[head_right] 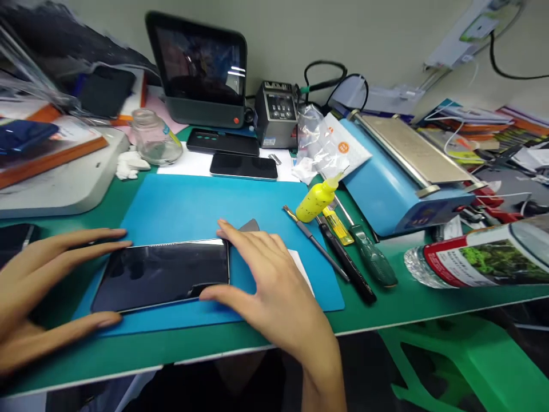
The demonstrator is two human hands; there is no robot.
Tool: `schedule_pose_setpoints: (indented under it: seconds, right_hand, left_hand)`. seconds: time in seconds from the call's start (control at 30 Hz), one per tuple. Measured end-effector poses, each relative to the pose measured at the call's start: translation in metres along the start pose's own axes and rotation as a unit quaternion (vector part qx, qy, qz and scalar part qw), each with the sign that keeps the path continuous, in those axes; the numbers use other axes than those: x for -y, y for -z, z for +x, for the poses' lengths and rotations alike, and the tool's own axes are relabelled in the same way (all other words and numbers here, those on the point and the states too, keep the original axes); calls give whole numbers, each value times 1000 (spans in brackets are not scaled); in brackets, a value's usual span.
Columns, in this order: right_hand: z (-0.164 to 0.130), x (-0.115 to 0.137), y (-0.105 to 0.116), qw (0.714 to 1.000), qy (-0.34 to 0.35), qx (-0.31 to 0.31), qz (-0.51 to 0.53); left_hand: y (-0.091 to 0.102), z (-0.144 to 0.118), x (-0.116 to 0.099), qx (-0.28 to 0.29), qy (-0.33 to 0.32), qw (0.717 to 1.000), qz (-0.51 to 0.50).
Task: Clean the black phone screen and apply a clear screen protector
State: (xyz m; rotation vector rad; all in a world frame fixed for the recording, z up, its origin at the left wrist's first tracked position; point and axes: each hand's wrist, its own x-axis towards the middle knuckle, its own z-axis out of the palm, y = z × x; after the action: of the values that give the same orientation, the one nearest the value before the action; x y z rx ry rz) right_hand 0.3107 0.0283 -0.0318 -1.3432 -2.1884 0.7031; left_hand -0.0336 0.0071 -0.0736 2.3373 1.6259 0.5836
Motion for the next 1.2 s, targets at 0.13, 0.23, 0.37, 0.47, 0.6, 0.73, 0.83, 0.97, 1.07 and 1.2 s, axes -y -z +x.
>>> schedule_pose_setpoints:
  seconds: [0.13,0.23,0.37,0.47,0.6,0.73,0.83,0.97,1.07,1.2]
  right_hand:
    - [-4,0,-4,993,-24,-68,91]
    - [-5,-2,-7,980,-40,-121,153]
    - [-4,-2,-10,979,-31,-161,118]
    - [-5,0,-11,982,-14,-175,70]
    - [-7,4,-12,978,27,-206,5]
    - [-9,7,-13,977,47,-202,-41]
    - [-10,8,-12,981,54,-176,-57]
    - [-10,8,-7,987,62,-139,-51]
    - [-10,7,-5,990,69,-118,-34]
    - [-9,2,-6,991,66,-112,-3]
  left_hand:
    - [0,2,-1,-10,-19,999,-24]
    - [2,2,-4,-11,-11,999,-40]
    - [4,4,-11,-17,2,998,-56]
    - [6,6,-14,-21,-6,996,-90]
    - [8,5,-16,-18,-8,992,-127]
    - [7,3,-20,-16,-6,989,-145]
    - [8,2,-23,-17,-3,986,-164]
    - [10,1,-28,-13,-3,981,-193]
    - [13,2,-30,-10,1,977,-214]
    - [16,2,-31,1,14,972,-235]
